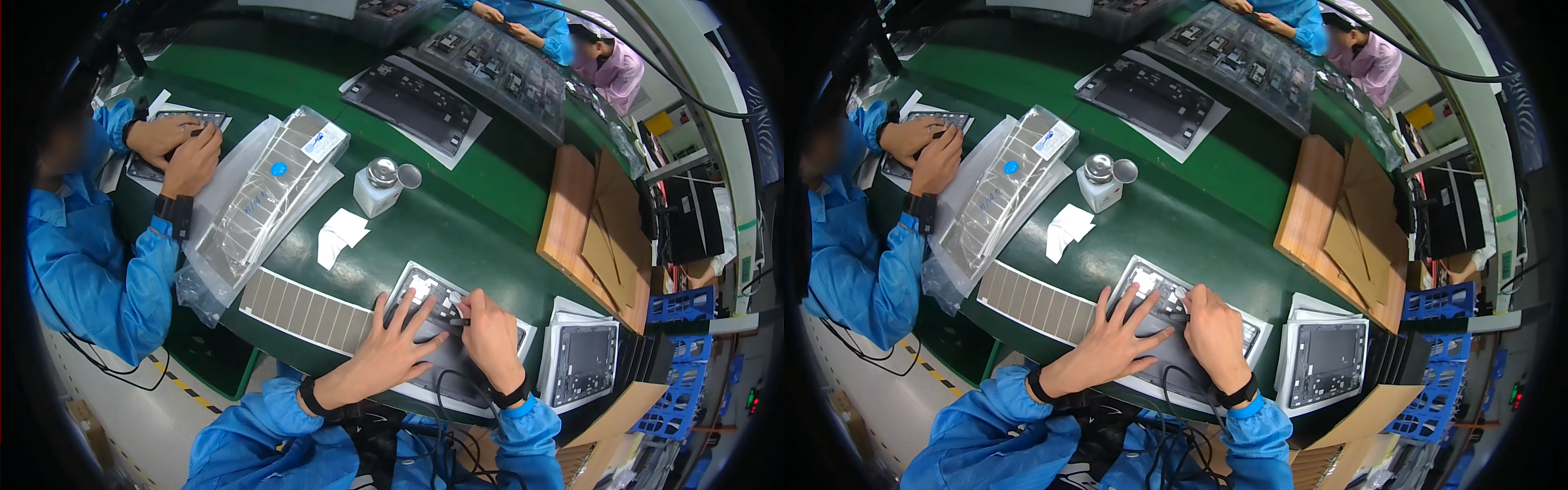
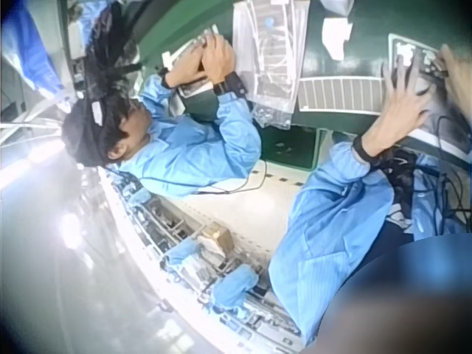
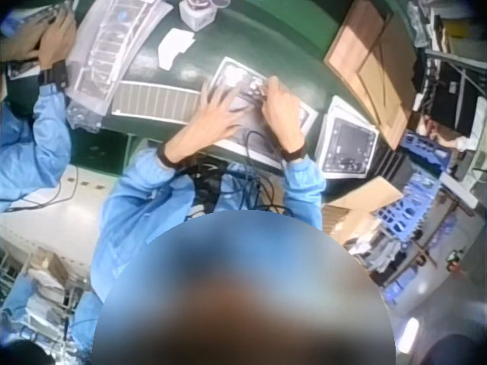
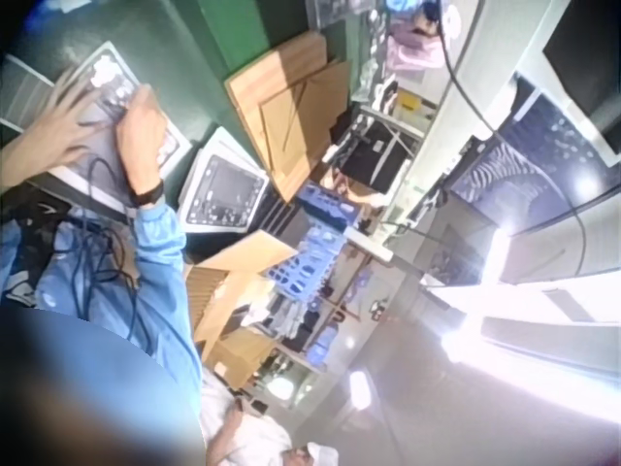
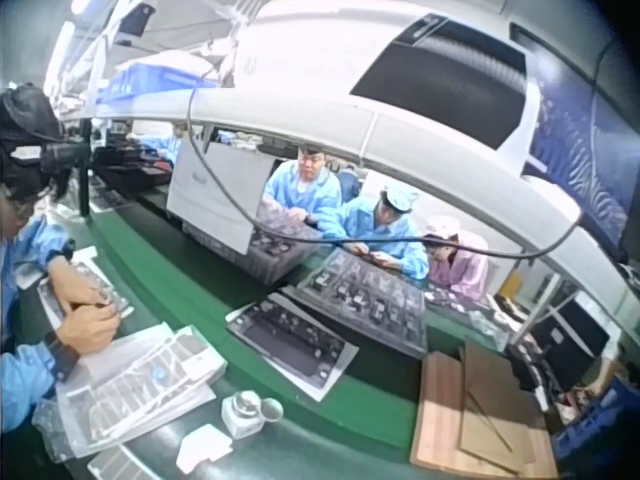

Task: The recorder is assembling an electronic tablet or screen device on a factory production line.

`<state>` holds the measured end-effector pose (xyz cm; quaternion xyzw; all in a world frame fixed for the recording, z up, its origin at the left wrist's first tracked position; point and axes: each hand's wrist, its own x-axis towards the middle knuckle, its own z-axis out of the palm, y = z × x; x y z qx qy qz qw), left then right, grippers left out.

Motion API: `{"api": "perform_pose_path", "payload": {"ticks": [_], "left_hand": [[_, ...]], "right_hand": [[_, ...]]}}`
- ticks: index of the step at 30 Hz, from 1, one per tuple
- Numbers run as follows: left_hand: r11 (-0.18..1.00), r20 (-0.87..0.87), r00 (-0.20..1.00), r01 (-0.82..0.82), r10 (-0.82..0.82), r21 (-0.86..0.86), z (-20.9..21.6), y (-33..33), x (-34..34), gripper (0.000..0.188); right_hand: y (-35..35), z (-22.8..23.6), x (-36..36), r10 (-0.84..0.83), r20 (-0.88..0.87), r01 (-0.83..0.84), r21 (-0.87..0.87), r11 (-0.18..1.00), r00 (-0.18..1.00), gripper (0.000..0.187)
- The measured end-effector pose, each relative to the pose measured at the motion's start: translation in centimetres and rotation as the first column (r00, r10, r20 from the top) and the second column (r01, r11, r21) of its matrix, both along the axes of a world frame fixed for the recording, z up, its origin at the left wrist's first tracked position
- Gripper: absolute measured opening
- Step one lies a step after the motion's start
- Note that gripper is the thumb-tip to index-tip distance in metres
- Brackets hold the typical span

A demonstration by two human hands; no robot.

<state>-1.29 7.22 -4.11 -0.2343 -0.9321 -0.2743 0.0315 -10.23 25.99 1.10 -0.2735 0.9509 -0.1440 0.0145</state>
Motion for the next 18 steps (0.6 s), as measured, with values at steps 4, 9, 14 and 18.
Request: {"api": "perform_pose_path", "payload": {"ticks": [4,9,14,18], "left_hand": [[1.000,0.002,1.000,-0.010,0.010,-0.002,0.0,-0.1,0.0,0.052],[1.000,-0.010,1.000,-0.004,0.004,-0.006,0.1,0.0,-0.1,0.052],[1.000,0.000,1.000,-0.015,0.015,-0.025,0.1,0.0,0.3,0.052],[0.992,-0.071,0.993,-0.093,0.100,0.090,0.2,-0.5,1.0,0.046]], "right_hand": [[-0.4,-0.9,-0.3,0.038,-0.039,-0.039,-0.030,0.999,0.999,0.012],[-0.2,0.1,-0.2,-0.003,-0.021,0.003,0.018,1.000,1.000,0.011],[0.0,-0.4,0.1,-0.001,-0.041,0.001,-0.010,1.000,0.999,0.011],[0.6,2.4,3.5,-0.079,-0.078,0.070,-0.112,0.991,0.994,0.011]]}}
